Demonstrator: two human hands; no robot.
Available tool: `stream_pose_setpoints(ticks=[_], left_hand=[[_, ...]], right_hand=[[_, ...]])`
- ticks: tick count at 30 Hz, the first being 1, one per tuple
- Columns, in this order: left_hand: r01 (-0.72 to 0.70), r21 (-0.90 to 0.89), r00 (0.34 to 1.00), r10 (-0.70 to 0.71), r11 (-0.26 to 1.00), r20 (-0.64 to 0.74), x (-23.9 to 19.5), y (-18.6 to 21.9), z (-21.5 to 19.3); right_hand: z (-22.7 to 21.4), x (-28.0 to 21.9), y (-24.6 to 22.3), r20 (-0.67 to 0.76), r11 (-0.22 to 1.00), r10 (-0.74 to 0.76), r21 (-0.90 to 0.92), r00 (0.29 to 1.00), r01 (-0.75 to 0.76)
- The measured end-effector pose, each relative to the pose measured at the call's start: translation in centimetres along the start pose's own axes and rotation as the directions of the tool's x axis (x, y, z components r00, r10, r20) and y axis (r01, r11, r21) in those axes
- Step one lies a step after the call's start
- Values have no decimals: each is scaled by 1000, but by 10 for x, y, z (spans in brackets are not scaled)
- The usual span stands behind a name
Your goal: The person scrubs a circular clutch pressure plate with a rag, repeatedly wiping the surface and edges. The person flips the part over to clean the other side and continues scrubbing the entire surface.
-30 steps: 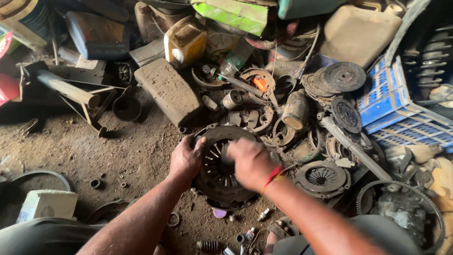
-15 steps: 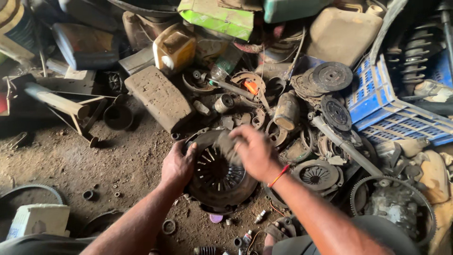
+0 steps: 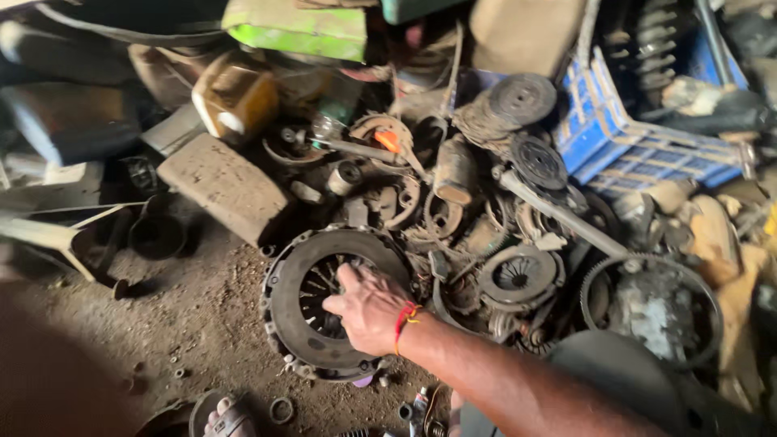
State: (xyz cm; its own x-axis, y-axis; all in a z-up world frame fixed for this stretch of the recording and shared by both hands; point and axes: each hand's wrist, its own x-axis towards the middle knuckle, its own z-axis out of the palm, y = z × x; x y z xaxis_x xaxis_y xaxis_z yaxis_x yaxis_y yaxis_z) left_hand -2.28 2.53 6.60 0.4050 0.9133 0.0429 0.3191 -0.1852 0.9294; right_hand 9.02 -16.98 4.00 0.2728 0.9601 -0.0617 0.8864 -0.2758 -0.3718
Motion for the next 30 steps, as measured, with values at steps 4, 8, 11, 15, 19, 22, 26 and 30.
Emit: stream_pose_setpoints(ticks=[4,8,11,15,19,22,26,30], left_hand=[[13,7,1000,-13,1000,8,9,7,2],[27,-6,1000,-27,1000,-11,13,6,-6],[22,-2,1000,-22,1000,-16,17,7,-10],[21,-7,1000,-21,1000,-10,17,8,-13],[22,-5,999,-22,1000,-29,19,8,-24],[26,-12,999,-26,1000,-29,19,8,-24],[44,-13,999,-44,999,-24,14,4,-29],[46,-1,998,-46,999,-32,18,6,-41]], right_hand=[[-1,-2,0,46,996,65,50,997,-67],[-2,0,-1,99,994,98,34,990,-102],[0,0,-2,81,992,96,79,992,-102],[-2,-1,0,83,995,87,40,993,-90],[0,4,-1,82,996,89,24,993,-91],[2,2,3,25,998,56,15,998,-56],[8,0,5,-13,999,33,18,999,-33],[8,2,4,-29,999,30,33,999,-29]])
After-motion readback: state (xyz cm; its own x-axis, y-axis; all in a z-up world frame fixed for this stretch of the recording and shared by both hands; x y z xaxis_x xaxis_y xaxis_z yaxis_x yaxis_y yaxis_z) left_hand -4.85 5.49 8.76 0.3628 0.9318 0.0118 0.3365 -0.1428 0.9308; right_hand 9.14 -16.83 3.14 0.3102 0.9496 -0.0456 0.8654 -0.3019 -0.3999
